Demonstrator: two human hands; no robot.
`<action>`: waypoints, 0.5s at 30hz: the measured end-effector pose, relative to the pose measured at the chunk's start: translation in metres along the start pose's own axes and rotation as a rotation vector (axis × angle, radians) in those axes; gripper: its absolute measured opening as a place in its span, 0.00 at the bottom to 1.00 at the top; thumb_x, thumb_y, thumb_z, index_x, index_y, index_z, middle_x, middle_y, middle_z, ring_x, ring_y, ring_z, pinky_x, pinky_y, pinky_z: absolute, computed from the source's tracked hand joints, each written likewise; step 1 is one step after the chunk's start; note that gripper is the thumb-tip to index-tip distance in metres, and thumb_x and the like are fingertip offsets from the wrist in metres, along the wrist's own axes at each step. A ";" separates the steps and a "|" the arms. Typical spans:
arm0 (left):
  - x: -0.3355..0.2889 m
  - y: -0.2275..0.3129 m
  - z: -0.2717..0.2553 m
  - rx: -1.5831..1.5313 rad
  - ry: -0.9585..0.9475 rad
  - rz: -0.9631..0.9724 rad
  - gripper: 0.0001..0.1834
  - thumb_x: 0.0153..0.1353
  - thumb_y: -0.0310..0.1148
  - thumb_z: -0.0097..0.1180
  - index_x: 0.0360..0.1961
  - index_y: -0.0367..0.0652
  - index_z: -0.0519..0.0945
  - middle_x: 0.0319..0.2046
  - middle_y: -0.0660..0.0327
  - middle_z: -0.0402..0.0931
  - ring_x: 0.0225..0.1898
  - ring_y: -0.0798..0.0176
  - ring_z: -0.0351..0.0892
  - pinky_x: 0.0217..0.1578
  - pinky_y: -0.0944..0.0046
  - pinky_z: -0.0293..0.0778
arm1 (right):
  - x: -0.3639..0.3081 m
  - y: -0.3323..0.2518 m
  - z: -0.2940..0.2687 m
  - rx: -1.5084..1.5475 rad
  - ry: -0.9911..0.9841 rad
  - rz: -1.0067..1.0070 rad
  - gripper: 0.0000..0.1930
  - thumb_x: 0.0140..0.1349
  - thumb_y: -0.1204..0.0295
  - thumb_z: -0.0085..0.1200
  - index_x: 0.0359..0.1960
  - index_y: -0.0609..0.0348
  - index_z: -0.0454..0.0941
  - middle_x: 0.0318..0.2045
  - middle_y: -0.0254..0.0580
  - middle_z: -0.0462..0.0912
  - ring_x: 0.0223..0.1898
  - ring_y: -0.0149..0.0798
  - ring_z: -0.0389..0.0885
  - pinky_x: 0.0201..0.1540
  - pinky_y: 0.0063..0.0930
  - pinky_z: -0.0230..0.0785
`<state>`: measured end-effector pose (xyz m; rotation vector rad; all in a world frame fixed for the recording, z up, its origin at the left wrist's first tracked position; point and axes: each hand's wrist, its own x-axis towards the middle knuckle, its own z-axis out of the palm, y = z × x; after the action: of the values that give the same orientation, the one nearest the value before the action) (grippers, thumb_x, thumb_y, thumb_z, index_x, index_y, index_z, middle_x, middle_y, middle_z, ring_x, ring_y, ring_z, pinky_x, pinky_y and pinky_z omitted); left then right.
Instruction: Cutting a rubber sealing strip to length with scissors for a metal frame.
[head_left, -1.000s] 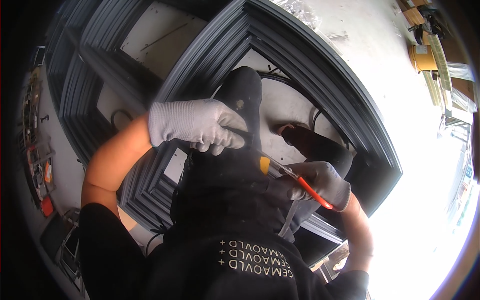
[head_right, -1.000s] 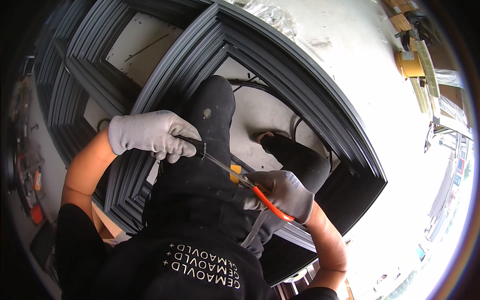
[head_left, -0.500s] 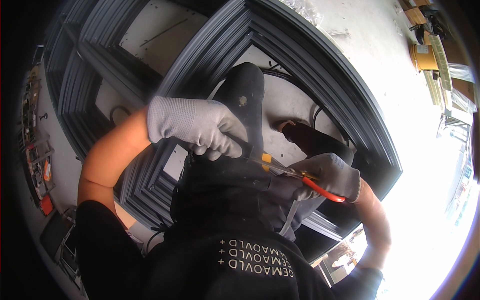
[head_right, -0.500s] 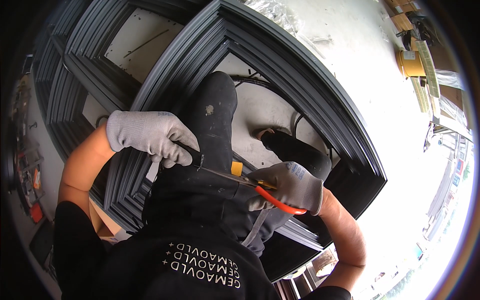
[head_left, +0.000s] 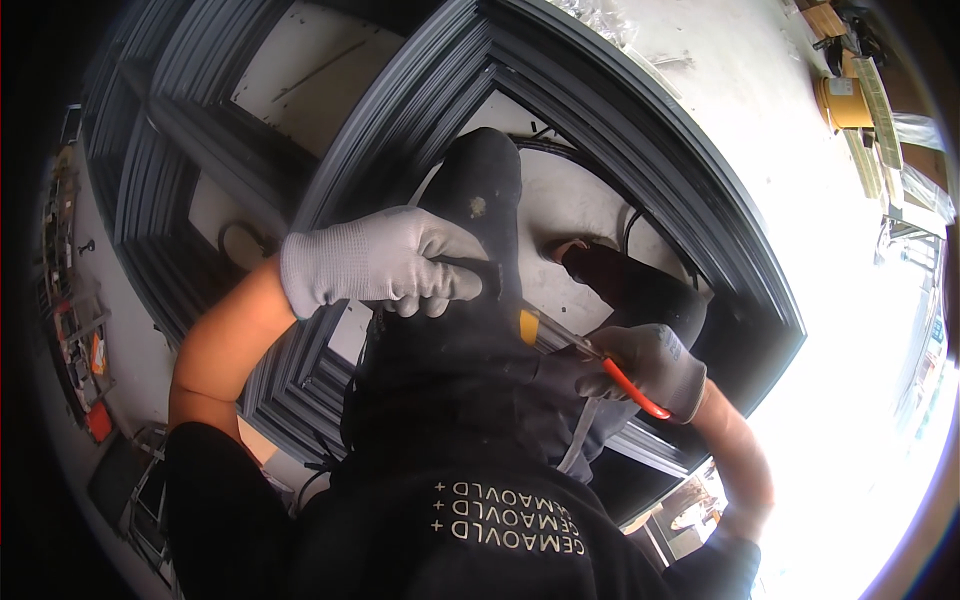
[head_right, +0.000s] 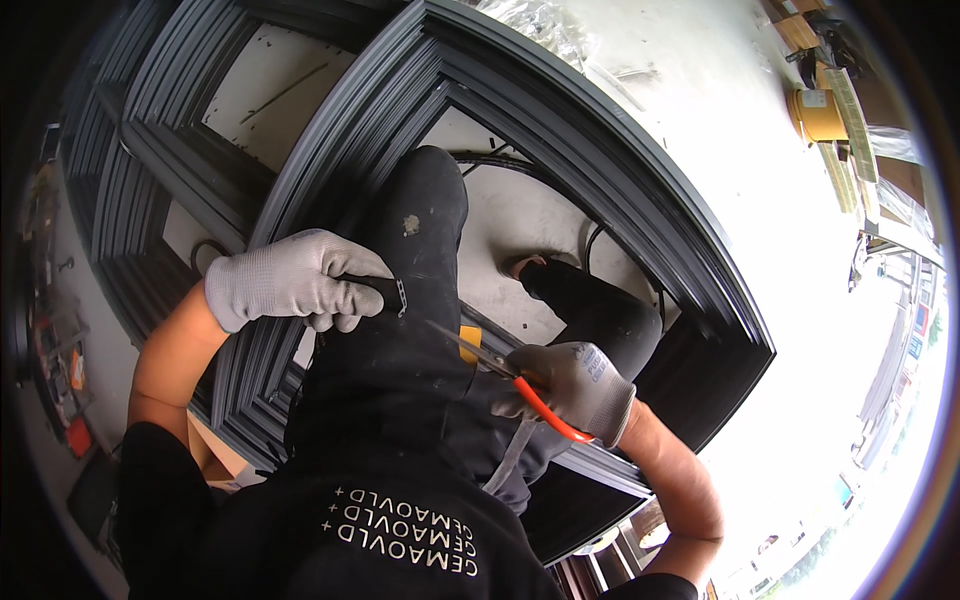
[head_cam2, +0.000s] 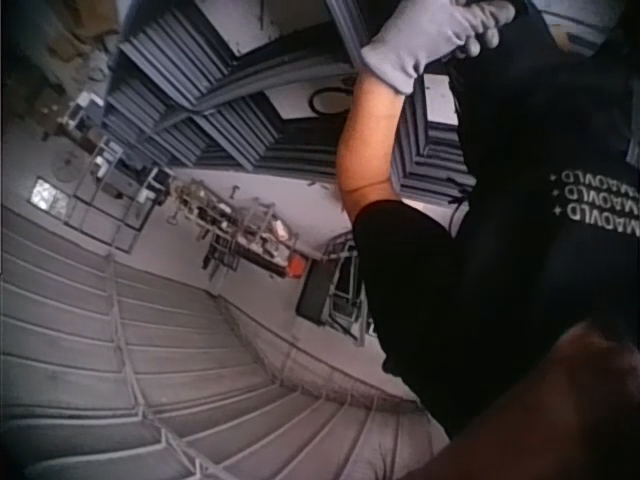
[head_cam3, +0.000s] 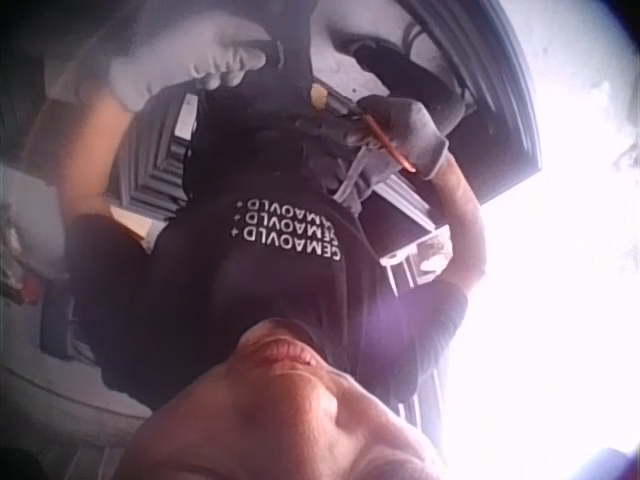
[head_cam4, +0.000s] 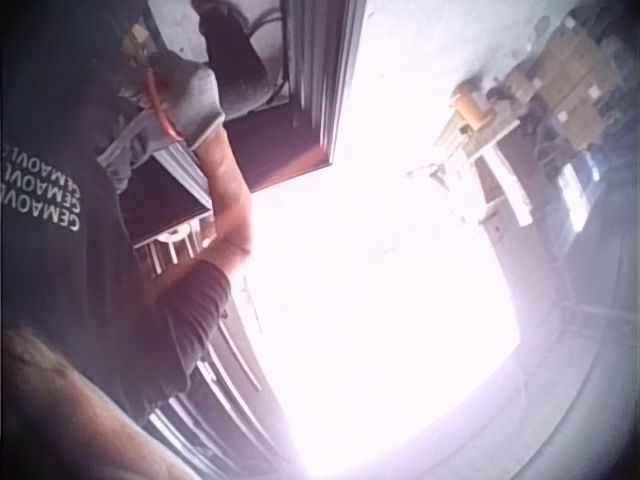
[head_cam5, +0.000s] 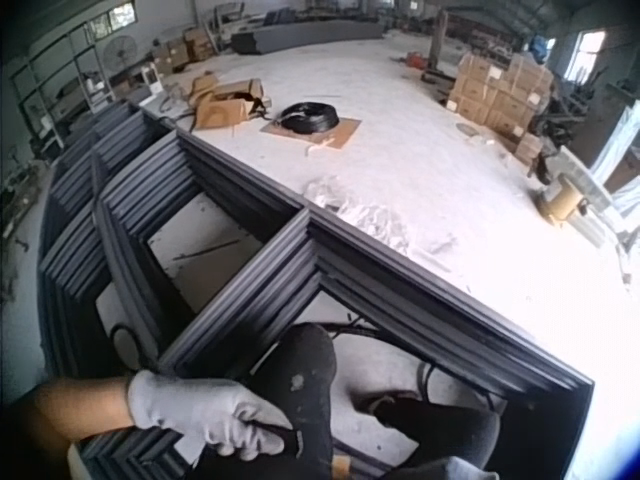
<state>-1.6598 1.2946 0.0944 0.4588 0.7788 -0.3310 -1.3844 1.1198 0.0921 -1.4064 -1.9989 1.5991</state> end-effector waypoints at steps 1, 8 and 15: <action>0.000 -0.005 0.003 0.002 0.001 0.003 0.15 0.52 0.18 0.56 0.44 0.34 0.76 0.23 0.70 0.69 0.22 0.78 0.67 0.19 0.80 0.62 | -0.005 0.002 0.010 0.278 0.028 0.175 0.23 0.51 0.62 0.67 0.43 0.67 0.77 0.21 0.39 0.79 0.22 0.27 0.77 0.24 0.21 0.69; 0.010 -0.016 0.026 0.478 0.421 0.470 0.15 0.62 0.29 0.54 0.50 0.34 0.75 0.29 0.63 0.80 0.24 0.76 0.75 0.23 0.78 0.70 | 0.001 -0.022 0.064 0.993 0.296 0.342 0.15 0.59 0.72 0.59 0.45 0.64 0.72 0.25 0.27 0.73 0.23 0.16 0.65 0.23 0.11 0.56; 0.022 -0.023 0.032 0.659 0.614 0.671 0.16 0.62 0.31 0.56 0.49 0.34 0.76 0.28 0.64 0.77 0.22 0.77 0.71 0.24 0.78 0.69 | 0.021 -0.023 0.076 0.862 0.394 0.331 0.22 0.57 0.62 0.63 0.45 0.65 0.72 0.25 0.29 0.71 0.29 0.22 0.66 0.33 0.21 0.66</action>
<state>-1.6359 1.2560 0.0917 1.4451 1.0453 0.2172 -1.4591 1.0889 0.0746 -1.5244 -0.7171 1.7863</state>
